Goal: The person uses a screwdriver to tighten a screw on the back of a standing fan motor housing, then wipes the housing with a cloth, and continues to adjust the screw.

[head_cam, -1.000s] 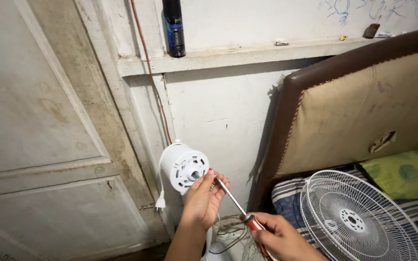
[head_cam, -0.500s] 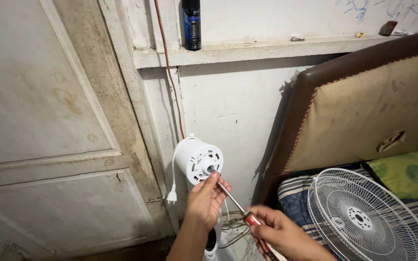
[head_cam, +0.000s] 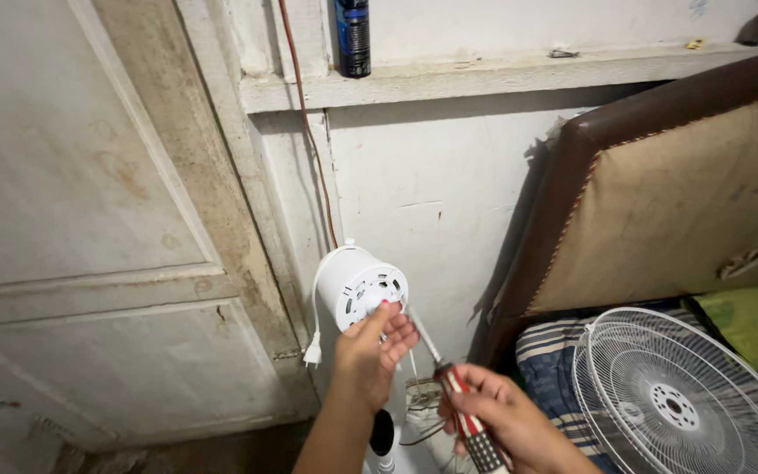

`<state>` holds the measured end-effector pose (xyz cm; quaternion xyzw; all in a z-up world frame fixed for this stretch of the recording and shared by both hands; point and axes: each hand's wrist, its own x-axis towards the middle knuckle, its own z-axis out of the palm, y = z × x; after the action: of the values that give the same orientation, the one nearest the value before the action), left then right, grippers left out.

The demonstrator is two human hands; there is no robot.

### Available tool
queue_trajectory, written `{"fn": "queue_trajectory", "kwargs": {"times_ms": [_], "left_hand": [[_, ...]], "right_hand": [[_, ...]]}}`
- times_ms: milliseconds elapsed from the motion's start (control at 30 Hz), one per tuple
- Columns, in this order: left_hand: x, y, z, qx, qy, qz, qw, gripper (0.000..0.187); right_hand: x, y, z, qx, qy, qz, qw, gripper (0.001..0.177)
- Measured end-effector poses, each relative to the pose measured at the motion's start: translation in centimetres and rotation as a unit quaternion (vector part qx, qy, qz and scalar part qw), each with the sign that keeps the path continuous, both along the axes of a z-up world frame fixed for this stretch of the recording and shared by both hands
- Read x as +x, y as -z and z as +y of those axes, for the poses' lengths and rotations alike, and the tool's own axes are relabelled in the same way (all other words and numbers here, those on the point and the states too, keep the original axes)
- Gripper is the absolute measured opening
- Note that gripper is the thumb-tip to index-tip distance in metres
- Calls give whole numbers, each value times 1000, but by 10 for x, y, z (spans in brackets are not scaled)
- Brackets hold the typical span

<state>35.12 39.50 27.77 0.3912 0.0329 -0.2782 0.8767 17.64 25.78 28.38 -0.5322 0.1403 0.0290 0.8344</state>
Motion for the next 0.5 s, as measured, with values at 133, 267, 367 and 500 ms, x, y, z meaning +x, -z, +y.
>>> {"fn": "queue_trajectory", "kwargs": {"times_ms": [133,267,367,500], "left_hand": [[29,10,15,46,-114,-83,989,32],[65,1,27,185,-223,-285,914,29],[78,-14,26,362,-194,-388,825,34],[77,-33,18,473,-187,-471,721,36]], "right_hand": [[14,-3,-30,-28,30,34,999,28],[27,3,-58,-82,-2,20,996,29],[39,9,-70,-114,-35,54,991,34],[51,15,-77,-120,-75,75,987,40]]}}
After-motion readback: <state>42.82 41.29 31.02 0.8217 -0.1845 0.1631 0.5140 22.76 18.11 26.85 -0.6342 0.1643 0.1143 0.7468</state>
